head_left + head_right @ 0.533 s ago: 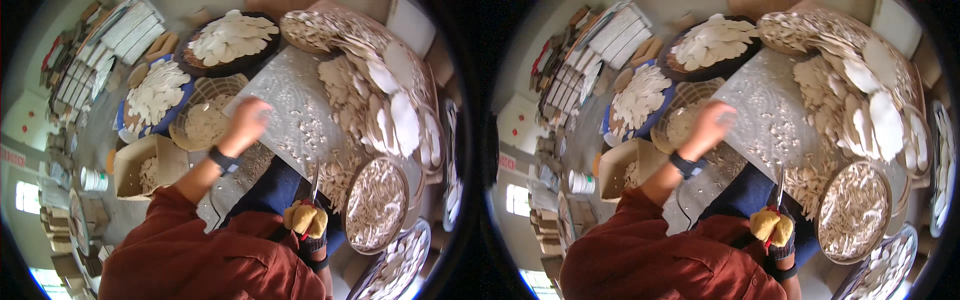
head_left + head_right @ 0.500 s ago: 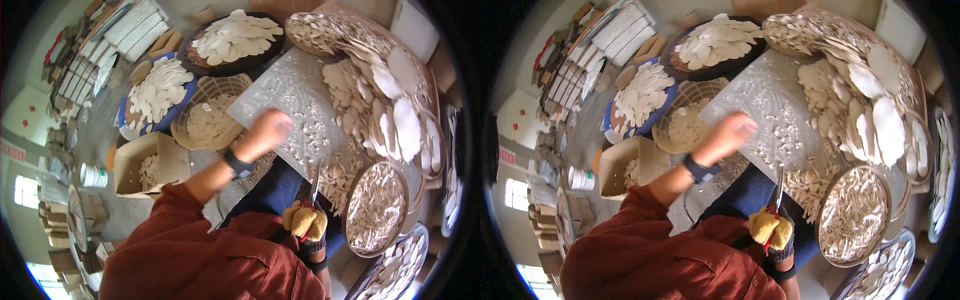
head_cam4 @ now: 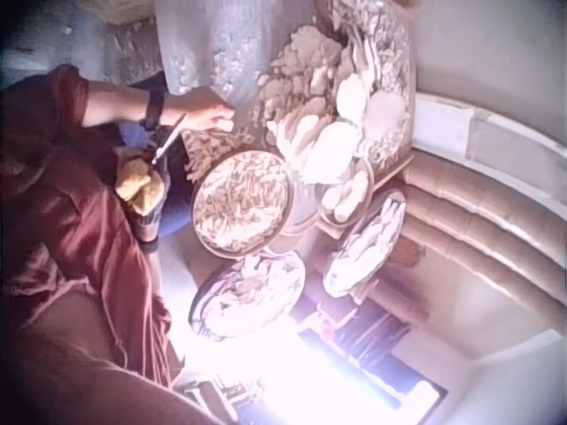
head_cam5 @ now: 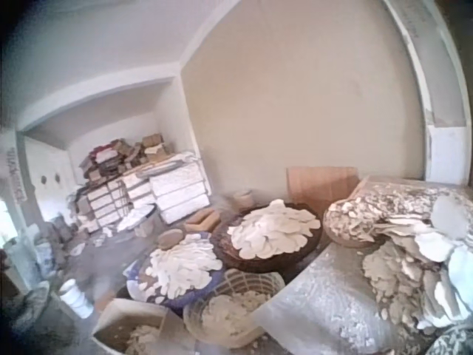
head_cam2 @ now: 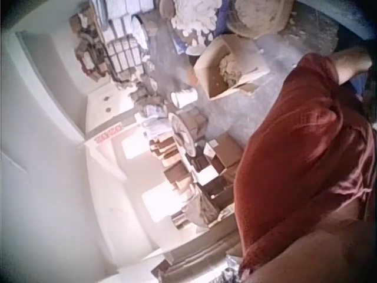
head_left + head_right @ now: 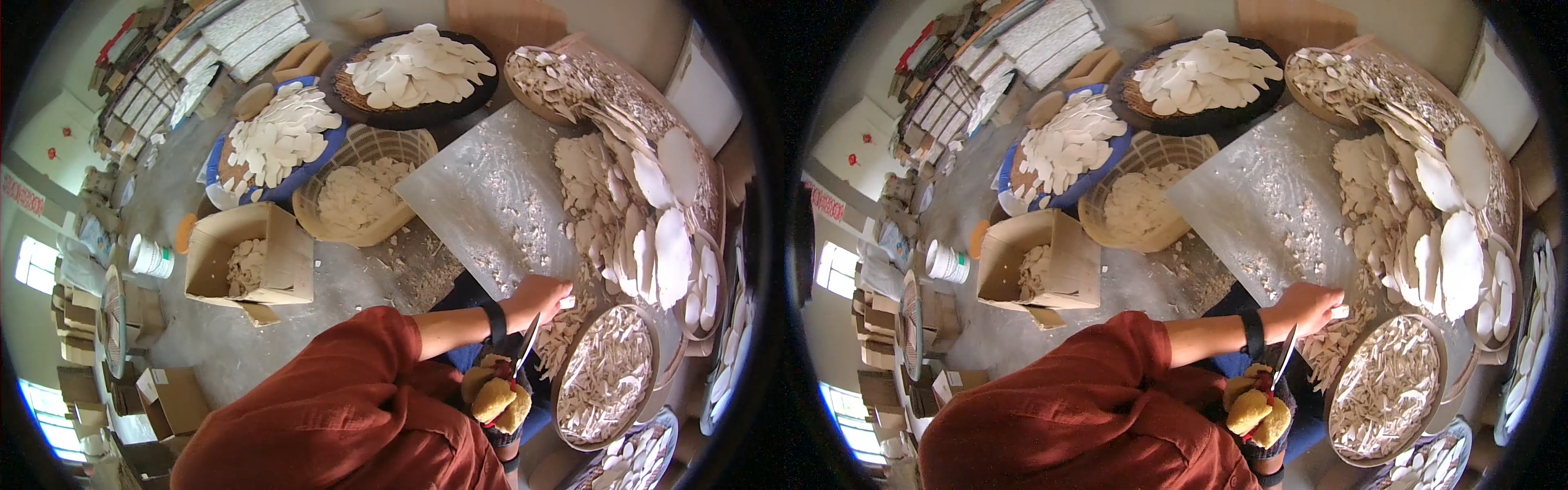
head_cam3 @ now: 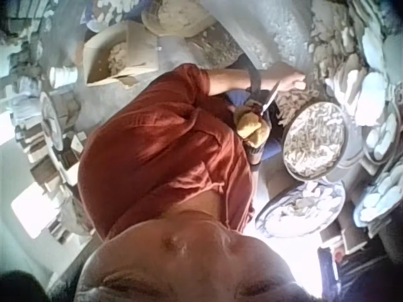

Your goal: The person picks up pieces of white material from a pile, trims their edges using shears, and drops the trimmings into a bowl.

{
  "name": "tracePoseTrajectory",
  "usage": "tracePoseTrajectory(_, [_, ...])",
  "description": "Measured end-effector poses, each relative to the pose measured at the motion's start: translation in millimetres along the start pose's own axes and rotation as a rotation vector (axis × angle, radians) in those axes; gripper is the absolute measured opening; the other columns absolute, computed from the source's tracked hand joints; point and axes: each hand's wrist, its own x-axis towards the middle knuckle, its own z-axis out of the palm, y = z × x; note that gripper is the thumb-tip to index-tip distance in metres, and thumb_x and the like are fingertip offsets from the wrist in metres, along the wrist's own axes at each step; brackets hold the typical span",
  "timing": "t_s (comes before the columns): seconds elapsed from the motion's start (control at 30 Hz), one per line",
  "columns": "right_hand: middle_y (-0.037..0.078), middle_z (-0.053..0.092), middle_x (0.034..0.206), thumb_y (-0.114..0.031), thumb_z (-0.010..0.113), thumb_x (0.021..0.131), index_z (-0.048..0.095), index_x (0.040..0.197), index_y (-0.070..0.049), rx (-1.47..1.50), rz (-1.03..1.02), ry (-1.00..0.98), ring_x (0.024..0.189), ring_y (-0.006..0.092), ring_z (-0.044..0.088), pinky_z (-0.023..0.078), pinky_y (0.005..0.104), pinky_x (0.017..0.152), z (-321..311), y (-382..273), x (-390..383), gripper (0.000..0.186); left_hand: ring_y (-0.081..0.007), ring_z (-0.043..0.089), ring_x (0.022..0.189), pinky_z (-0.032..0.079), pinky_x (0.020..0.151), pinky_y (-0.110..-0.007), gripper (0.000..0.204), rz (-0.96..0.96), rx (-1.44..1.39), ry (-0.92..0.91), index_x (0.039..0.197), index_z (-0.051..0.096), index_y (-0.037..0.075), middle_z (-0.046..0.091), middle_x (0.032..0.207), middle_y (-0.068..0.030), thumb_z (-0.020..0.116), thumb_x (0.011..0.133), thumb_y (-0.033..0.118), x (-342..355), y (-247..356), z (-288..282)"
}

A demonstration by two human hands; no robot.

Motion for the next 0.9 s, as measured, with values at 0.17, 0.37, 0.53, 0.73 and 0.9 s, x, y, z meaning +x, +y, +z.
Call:
tracePoseTrajectory(0.17, [0.002, 0.052, 0.088, -0.018, 0.053, 0.091, 0.054, 0.104, -0.004, 1.108, 0.292, 0.23, 0.085, 0.0167, 0.052, 0.046, 0.0287, 0.076, 13, -10, -3, 0.019, -0.0263, 0.064, 0.065, 0.049, 0.061, -0.036, 0.016, -0.099, -0.328, 0.037, 0.09, 0.067, 0.008, 0.066, 0.071, -0.0101, 0.064, 0.083, 0.022, -9, -27, -31])
tracePoseTrajectory(0.37, [0.011, 0.057, 0.097, -0.027, 0.06, 0.087, 0.054, 0.108, 0.001, 0.879, 0.07, -0.13, 0.089, 0.0224, 0.057, 0.047, 0.0343, 0.08, -6, -5, 0, 0.035, -0.0157, 0.066, 0.076, 0.053, 0.067, -0.028, 0.021, -0.213, -0.741, -0.151, 0.1, 0.062, -0.004, 0.068, 0.091, -0.0102, 0.062, 0.089, 0.014, -22, -25, -44])
tracePoseTrajectory(0.53, [0.018, 0.063, 0.096, -0.032, 0.06, 0.087, 0.057, 0.106, 0.008, 0.262, -0.409, -0.136, 0.082, 0.0281, 0.063, 0.051, 0.0404, 0.074, -41, 14, 15, 0.044, -0.0187, 0.068, 0.073, 0.057, 0.065, -0.026, 0.035, -0.477, -1.309, -0.152, 0.114, 0.054, -0.006, 0.067, 0.093, -0.015, 0.064, 0.088, 0.015, -30, -13, -49])
tracePoseTrajectory(0.73, [0.015, 0.063, 0.113, -0.022, 0.051, 0.096, 0.054, 0.119, 0.004, 0.376, -0.299, -0.306, 0.105, 0.0239, 0.062, 0.05, 0.0361, 0.092, -60, 27, 23, 0.035, -0.019, 0.068, 0.074, 0.056, 0.066, -0.028, 0.023, -0.447, -1.112, -0.083, 0.107, 0.054, -0.002, 0.067, 0.091, -0.012, 0.063, 0.087, 0.006, -37, 0, -43])
tracePoseTrajectory(0.9, [0.01, 0.065, 0.107, -0.014, 0.056, 0.091, 0.059, 0.112, -0.002, -0.138, -0.356, -0.058, 0.097, 0.0198, 0.064, 0.05, 0.0321, 0.088, -54, 19, 16, 0.025, -0.0176, 0.067, 0.073, 0.056, 0.065, -0.027, 0.013, -0.46, -1.09, -0.153, 0.097, 0.06, -0.001, 0.067, 0.086, -0.0099, 0.063, 0.087, 0.006, -40, 2, -38])
